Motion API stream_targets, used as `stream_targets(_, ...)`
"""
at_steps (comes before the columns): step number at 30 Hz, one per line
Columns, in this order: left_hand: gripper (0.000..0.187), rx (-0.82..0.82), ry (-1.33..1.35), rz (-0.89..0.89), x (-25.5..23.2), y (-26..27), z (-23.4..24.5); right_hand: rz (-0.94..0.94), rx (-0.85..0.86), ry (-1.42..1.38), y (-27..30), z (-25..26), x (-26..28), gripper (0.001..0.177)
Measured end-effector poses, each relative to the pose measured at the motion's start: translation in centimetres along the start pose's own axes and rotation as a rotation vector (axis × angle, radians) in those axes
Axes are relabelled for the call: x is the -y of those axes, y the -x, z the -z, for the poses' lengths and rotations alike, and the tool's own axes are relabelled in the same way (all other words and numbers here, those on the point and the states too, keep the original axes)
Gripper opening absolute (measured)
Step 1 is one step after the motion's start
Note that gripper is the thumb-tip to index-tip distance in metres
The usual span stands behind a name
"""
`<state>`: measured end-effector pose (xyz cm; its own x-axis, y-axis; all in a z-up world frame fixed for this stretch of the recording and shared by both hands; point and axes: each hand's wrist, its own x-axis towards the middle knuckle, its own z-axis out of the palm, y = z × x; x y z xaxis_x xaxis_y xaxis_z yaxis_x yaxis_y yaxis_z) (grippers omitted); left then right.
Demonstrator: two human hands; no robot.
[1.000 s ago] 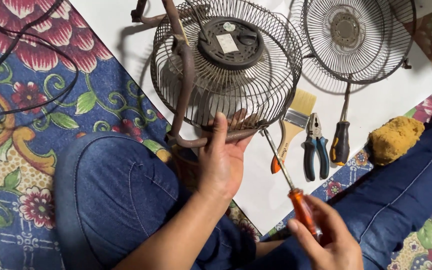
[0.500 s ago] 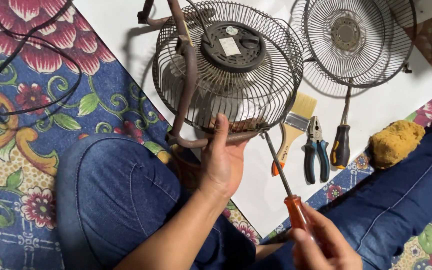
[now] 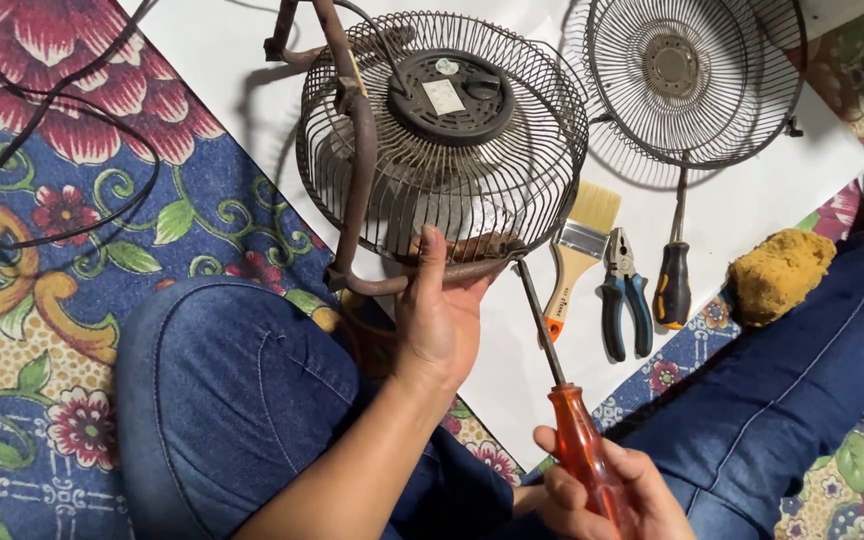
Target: The person disassembles a small electric fan by removing the front grille, unscrewing the rear housing, and detaching the fan blades. They use a screwdriver and pliers to loosen screws and clips, then set the components aside on a white sheet.
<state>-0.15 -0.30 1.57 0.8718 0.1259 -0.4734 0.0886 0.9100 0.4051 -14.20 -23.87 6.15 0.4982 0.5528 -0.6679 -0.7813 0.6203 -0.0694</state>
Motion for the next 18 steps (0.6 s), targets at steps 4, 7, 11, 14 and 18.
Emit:
stream_targets(4,0.074,0.010,0.028,-0.009,-0.1,0.0,-0.2,0.129,-0.596,0.624,-0.1,-2.2,0.8,0.065)
stream_targets(7,0.073,-0.002,0.038,-0.006,-0.1,-0.1,-0.3,0.665,-0.802,1.438,-1.2,-3.7,0.2,0.065)
stream_targets(11,0.072,0.014,0.049,-0.014,-0.1,-0.1,-0.2,0.615,-0.776,1.356,-1.2,-4.8,0.6,0.065)
stream_targets(14,0.073,0.025,0.049,-0.016,-0.1,-0.2,-0.2,0.226,-0.540,0.628,-0.2,-4.8,1.4,0.066)
stream_targets(18,0.076,0.012,0.023,-0.013,-0.1,-0.3,0.0,0.008,-0.005,0.172,0.2,-4.0,1.7,0.067)
